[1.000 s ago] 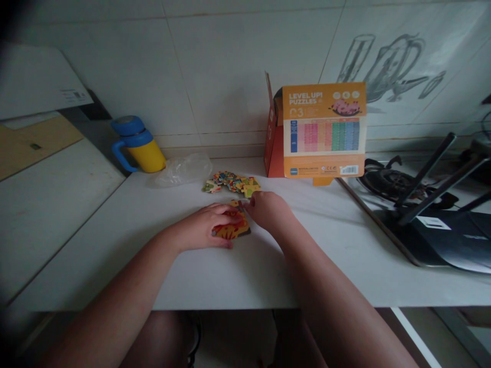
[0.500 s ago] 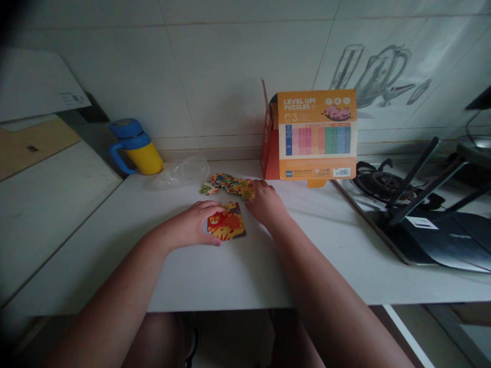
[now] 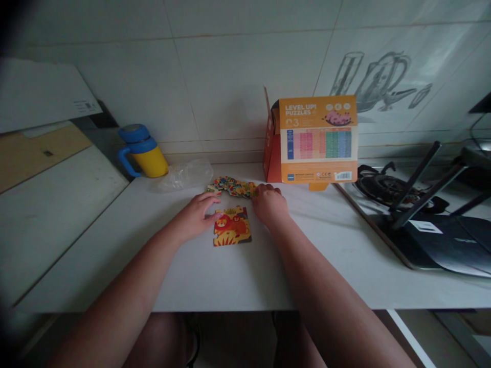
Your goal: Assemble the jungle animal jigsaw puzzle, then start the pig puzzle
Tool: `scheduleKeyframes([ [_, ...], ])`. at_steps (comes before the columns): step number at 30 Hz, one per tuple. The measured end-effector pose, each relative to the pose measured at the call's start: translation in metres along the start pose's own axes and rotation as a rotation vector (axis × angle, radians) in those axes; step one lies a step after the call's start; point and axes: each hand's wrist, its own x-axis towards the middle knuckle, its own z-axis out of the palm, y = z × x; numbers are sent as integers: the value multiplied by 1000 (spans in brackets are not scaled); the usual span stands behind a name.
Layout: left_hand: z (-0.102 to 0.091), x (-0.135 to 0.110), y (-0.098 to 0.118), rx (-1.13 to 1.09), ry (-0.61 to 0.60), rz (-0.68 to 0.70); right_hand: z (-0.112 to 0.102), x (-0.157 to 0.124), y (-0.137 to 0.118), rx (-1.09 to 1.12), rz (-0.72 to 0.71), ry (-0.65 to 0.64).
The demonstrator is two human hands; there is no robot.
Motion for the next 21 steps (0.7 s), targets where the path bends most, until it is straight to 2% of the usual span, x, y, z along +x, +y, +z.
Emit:
scheduleKeyframes([
  [4, 7, 3, -15, 87, 48, -75, 7, 0, -5, 57, -74, 24],
  [7, 11, 4, -21, 125, 3, -71, 12, -1, -10, 100, -210, -49],
  [9, 12, 5, -22, 136, -28, -71, 15, 0, -10, 80, -238, -84],
  [16, 12, 8, -24, 125, -16, -72, 8, -1, 3, -32, -147, -108],
  [21, 8, 7, -23, 107, -10, -80, -9, -4, 7, -32, -93, 6],
])
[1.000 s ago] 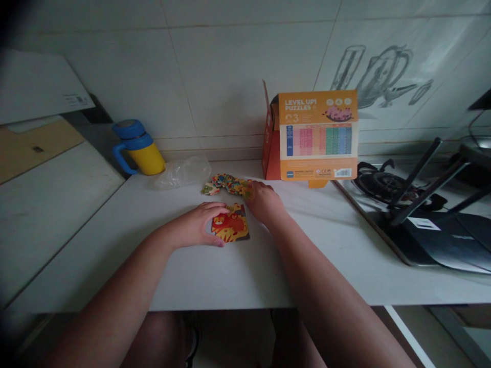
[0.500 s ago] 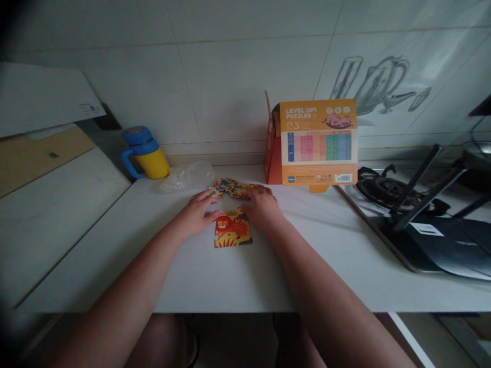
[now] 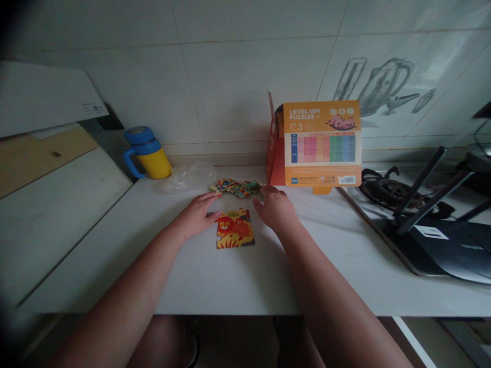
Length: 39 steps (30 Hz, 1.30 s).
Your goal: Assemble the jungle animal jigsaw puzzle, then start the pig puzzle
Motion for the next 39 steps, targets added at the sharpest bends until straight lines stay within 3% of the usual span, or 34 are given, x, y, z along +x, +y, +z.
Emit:
scheduleKeyframes([
  [5, -2, -1, 1, -23, -7, -10, -12, 2, 7, 6, 87, 58],
  [13, -6, -2, 5, -4, -10, -22, -17, 3, 13, -17, 56, 112],
  [18, -6, -4, 5, 12, -23, -35, -15, 2, 17, -31, 109, 144],
  [22, -4, -4, 4, 8, -23, -34, -8, 4, 14, 115, -4, 160],
  [26, -4, -5, 3, 8, -41, -47, -3, 4, 10, 157, -84, 109],
  [35, -3, -5, 2, -10, -49, -45, 5, 0, 8, -16, 42, -109],
  [39, -4, -5, 4, -6, -59, -51, 2, -4, 11, -71, 157, -122],
])
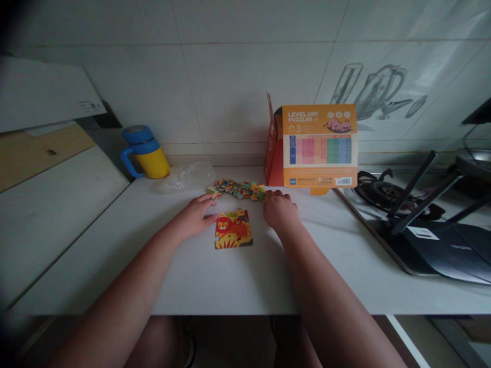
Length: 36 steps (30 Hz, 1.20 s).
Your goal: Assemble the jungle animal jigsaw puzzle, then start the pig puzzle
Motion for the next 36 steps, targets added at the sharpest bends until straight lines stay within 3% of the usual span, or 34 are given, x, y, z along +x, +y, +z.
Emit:
scheduleKeyframes([
  [4, -2, -1, 3, 11, -18, -8, -2, -3, 7, -47, 194, 44],
  [11, 0, 0, 0, -6, -5, 1, 9, 6, 0, 4, -71, 39],
  [19, -3, 0, 2, -4, -17, 2, 2, 10, 1, 18, -17, 42],
  [27, -5, -1, 4, 17, -9, -8, -2, 3, 4, -52, 206, 72],
  [29, -4, -1, 4, 21, -4, -3, 0, 3, 2, -45, 154, 89],
  [32, -2, 0, 2, 15, -2, 5, 6, 7, -5, 19, -51, 110],
  [36, 2, 1, -2, -2, 7, 15, 17, 12, -19, 89, -208, 42],
])
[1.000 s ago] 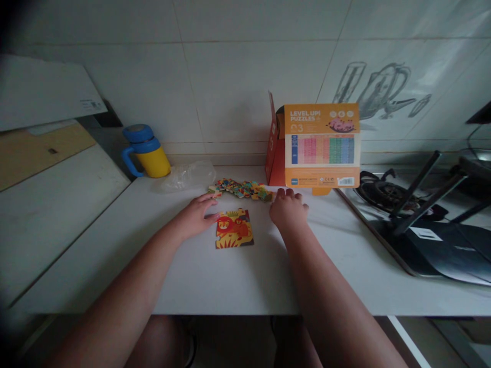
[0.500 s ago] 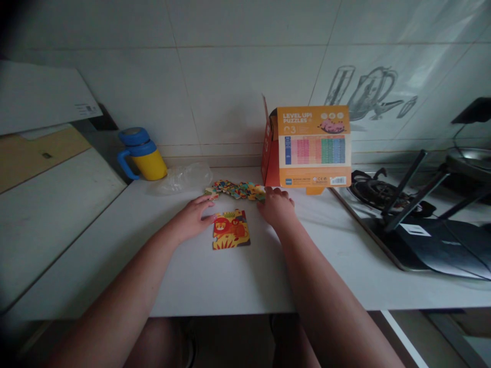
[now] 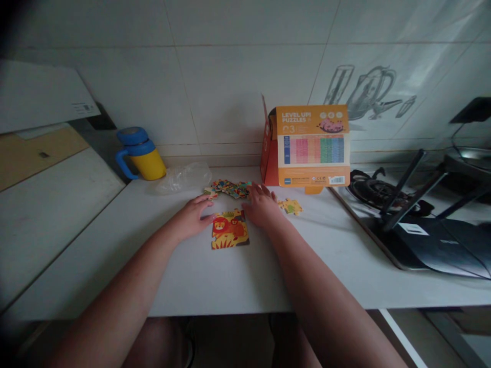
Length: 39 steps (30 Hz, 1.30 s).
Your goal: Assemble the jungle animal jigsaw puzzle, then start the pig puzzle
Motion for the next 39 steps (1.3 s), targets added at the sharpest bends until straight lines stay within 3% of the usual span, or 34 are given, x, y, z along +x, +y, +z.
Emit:
scheduleKeyframes([
  [4, 1, 0, -1, -1, 7, 2, 4, 2, -2, 2, 22, -54],
  [21, -9, -1, 0, 62, 54, -43, -24, -19, 9, -197, 341, 16],
  [30, -26, 0, 6, 244, 58, -250, -5, -7, -7, -30, 64, 123],
  [35, -15, 5, -1, 141, 124, -94, 14, 5, -5, 60, 17, 141],
  [39, 6, 10, -10, 117, -19, -86, 20, 8, -2, 43, 9, 50],
])
